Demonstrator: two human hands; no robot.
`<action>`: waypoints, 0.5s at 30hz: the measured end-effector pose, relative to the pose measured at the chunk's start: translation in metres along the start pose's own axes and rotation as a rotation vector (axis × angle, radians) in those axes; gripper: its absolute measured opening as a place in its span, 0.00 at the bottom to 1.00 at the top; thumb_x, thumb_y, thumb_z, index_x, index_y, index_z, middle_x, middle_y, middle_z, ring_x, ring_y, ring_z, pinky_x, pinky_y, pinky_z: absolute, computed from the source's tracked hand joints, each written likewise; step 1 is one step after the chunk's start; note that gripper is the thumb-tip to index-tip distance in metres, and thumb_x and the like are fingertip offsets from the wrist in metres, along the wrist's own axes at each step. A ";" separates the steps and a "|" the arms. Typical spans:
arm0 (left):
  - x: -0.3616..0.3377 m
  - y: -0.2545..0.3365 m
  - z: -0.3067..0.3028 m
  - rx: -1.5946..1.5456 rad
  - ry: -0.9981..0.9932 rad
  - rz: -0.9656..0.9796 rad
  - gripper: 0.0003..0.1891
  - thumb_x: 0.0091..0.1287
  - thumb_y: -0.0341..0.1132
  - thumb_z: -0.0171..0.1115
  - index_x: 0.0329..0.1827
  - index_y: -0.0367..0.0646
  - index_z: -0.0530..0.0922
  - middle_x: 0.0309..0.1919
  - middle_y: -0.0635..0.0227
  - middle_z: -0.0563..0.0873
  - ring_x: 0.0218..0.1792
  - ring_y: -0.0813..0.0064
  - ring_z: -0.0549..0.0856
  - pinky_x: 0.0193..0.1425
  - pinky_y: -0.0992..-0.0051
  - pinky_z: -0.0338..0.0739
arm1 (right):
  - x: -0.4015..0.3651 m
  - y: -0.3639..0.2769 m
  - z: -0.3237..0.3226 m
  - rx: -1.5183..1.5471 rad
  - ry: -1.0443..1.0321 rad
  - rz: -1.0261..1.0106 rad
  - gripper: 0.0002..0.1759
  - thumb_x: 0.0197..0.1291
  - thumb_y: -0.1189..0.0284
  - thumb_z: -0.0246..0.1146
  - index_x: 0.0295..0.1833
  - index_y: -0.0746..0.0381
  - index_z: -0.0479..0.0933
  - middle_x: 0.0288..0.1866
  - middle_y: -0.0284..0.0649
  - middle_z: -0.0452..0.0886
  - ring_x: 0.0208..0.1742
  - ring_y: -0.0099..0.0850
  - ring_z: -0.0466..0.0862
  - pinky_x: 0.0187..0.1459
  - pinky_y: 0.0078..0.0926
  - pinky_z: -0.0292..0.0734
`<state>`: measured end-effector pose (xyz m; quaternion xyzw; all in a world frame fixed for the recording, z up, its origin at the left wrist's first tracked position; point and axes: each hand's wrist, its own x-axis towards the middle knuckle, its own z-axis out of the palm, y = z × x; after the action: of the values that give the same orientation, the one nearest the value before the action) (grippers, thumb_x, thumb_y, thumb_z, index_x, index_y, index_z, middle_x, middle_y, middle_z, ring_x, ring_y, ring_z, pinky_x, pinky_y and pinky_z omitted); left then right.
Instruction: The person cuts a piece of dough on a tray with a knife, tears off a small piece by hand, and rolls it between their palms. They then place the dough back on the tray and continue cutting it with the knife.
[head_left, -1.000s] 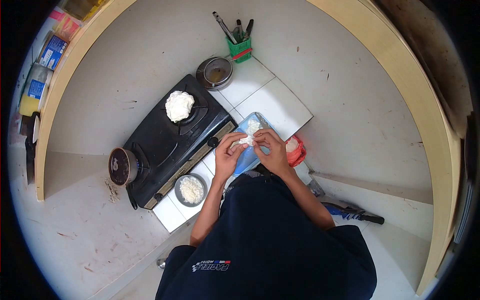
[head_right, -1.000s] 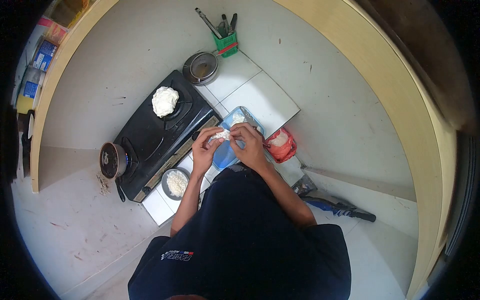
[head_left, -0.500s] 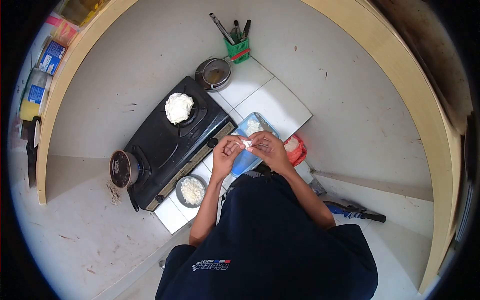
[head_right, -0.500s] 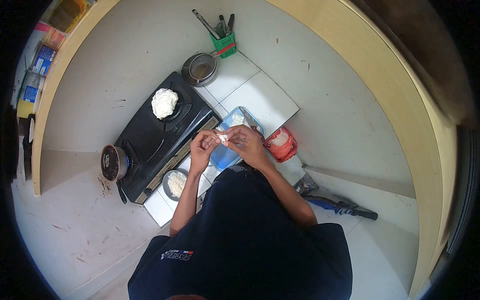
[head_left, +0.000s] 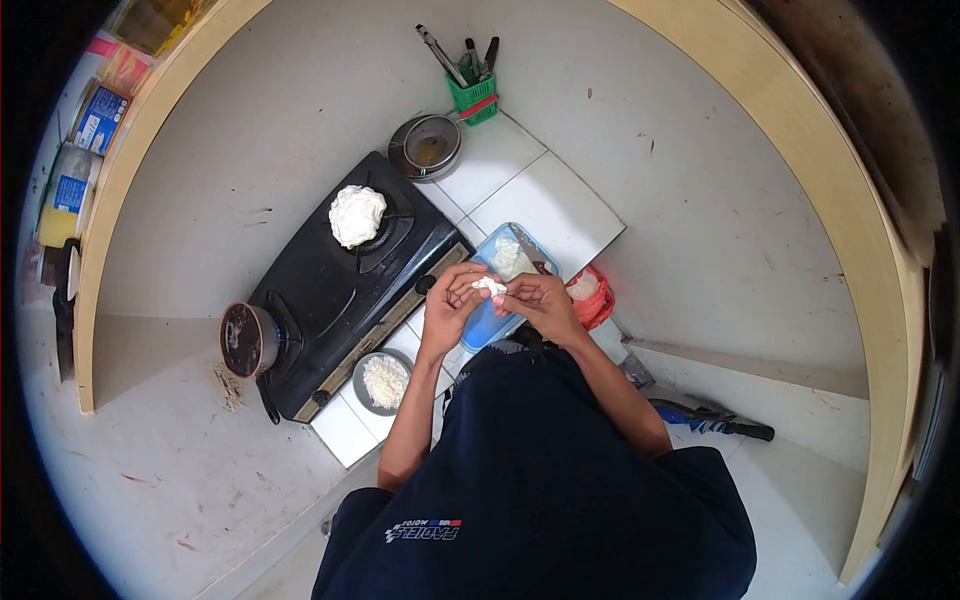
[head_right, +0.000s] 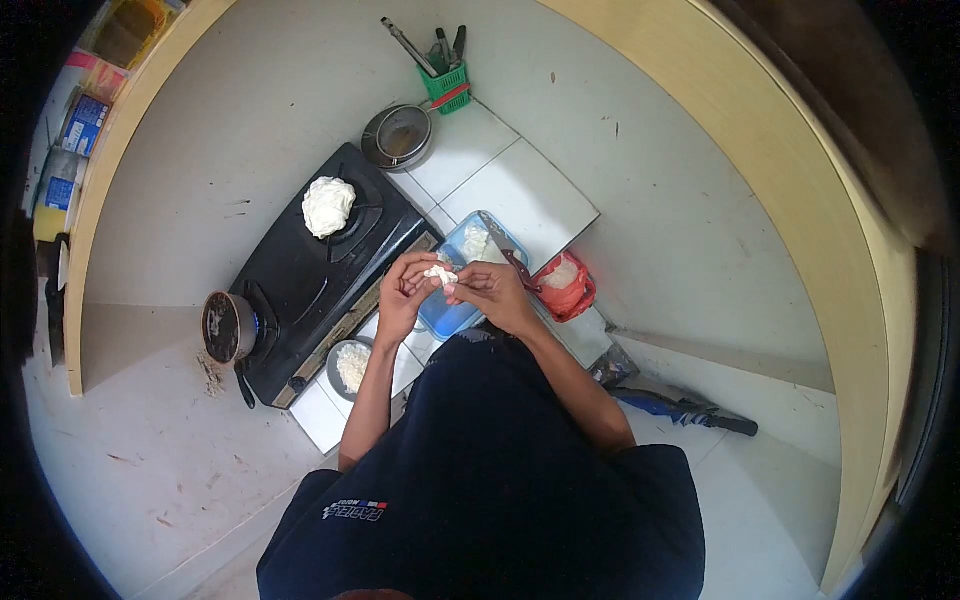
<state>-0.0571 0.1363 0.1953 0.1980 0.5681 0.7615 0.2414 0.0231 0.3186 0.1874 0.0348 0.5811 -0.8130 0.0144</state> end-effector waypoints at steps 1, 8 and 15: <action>-0.001 0.000 -0.002 0.007 -0.024 -0.004 0.18 0.72 0.19 0.64 0.63 0.34 0.75 0.54 0.56 0.88 0.58 0.71 0.86 0.66 0.74 0.79 | -0.001 -0.002 0.000 -0.001 -0.010 0.009 0.07 0.69 0.79 0.69 0.48 0.71 0.83 0.42 0.43 0.89 0.42 0.27 0.90 0.46 0.24 0.86; -0.002 0.004 -0.011 -0.062 -0.139 -0.025 0.23 0.69 0.16 0.64 0.67 0.33 0.74 0.59 0.54 0.86 0.62 0.69 0.84 0.68 0.72 0.78 | 0.001 -0.007 -0.002 0.167 -0.062 0.058 0.05 0.68 0.78 0.69 0.46 0.69 0.84 0.40 0.42 0.88 0.41 0.30 0.90 0.46 0.26 0.86; -0.003 0.003 -0.009 -0.130 -0.195 -0.075 0.25 0.69 0.14 0.63 0.69 0.32 0.73 0.61 0.53 0.85 0.61 0.70 0.84 0.66 0.71 0.80 | 0.000 -0.002 -0.004 0.289 -0.102 0.133 0.07 0.68 0.78 0.69 0.49 0.68 0.83 0.43 0.42 0.88 0.44 0.31 0.90 0.48 0.27 0.86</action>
<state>-0.0603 0.1270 0.1953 0.2337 0.4981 0.7644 0.3361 0.0232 0.3235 0.1882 0.0335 0.4531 -0.8860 0.0926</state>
